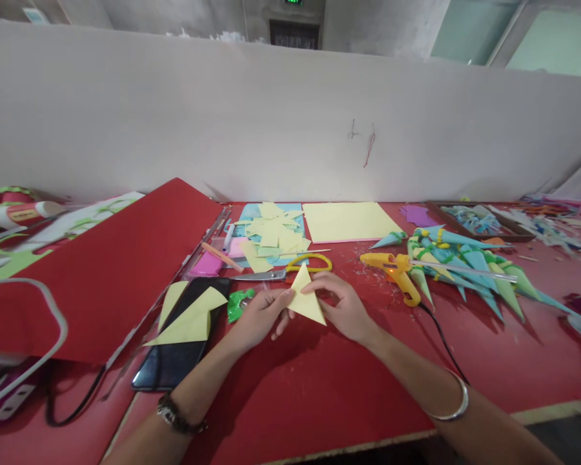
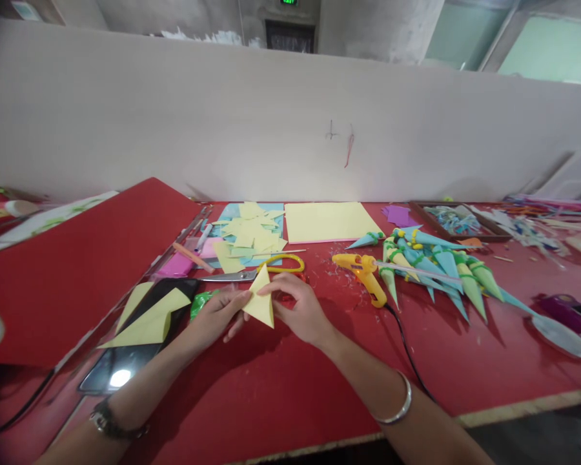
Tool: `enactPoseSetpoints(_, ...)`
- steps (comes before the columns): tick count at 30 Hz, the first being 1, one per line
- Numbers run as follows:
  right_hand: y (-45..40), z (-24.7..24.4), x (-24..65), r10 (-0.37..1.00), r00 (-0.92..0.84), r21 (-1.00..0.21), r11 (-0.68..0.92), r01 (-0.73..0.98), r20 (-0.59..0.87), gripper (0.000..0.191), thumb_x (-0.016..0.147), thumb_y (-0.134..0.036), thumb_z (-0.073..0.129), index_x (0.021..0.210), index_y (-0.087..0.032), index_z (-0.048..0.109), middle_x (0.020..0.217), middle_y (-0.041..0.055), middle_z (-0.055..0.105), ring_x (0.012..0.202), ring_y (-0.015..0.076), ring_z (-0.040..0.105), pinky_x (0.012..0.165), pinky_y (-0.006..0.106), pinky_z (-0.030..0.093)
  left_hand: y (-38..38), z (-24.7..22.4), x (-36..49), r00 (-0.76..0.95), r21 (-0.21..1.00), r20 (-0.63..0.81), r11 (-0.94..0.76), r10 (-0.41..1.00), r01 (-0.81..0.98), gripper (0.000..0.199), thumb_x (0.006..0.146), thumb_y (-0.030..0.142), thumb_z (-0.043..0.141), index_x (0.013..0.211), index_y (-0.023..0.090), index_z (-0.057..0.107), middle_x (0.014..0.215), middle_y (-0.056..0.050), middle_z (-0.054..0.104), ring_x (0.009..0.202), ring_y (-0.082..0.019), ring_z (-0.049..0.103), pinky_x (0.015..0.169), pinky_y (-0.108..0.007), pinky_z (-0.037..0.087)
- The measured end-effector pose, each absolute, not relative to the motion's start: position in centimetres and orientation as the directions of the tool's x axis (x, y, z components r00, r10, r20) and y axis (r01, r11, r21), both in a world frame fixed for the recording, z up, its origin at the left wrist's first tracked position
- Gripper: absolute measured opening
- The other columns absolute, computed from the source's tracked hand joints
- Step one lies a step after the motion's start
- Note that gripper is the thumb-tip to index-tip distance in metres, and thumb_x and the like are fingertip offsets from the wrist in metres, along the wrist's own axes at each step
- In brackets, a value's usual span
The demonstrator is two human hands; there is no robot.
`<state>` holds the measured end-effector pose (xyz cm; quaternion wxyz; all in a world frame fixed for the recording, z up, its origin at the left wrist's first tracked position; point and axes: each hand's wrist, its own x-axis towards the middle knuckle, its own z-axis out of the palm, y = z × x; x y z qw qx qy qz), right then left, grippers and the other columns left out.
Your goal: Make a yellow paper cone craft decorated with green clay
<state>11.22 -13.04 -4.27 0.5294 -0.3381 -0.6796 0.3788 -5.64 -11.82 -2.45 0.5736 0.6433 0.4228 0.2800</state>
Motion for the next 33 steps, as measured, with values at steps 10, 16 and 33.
enactPoseSetpoints(10,-13.4,-3.6,11.2,0.914,-0.152,-0.909,0.396,0.129,0.376,0.016,0.076,-0.029,0.057,0.064,-0.019,0.06,0.066,0.0,0.055,0.065,0.0129,0.051,0.062,0.026,0.04,-11.9,-2.7,-5.5,0.574,0.976,-0.096,-0.037,0.813,0.216,0.036,0.082,0.041,0.036,0.068,0.015,0.054,0.048,0.005,0.047,0.04,-0.006,0.042,0.043,-0.019,0.036)
enactPoseSetpoints(16,-13.3,-4.4,10.7,0.968,-0.129,-0.977,0.21,-0.039,0.214,0.014,0.075,-0.029,0.057,0.069,-0.018,0.05,0.062,-0.0025,0.056,0.057,0.0108,0.053,0.057,0.023,0.042,-12.1,-2.8,-5.4,0.611,0.963,-0.077,-0.1,0.788,0.251,0.031,0.083,0.033,0.032,0.071,0.014,0.054,0.05,0.004,0.049,0.043,-0.007,0.044,0.046,-0.02,0.037)
enactPoseSetpoints(33,-13.4,-4.1,10.7,0.973,-0.167,-0.987,0.16,0.002,0.158,0.022,0.072,-0.022,0.057,0.088,-0.02,0.042,0.067,-0.0035,0.059,0.057,0.0101,0.055,0.059,0.024,0.044,-12.0,-3.4,-5.4,0.638,0.903,-0.062,-0.228,0.768,0.363,0.034,0.086,0.036,0.035,0.063,0.015,0.048,0.051,0.004,0.048,0.047,-0.007,0.044,0.048,-0.019,0.032)
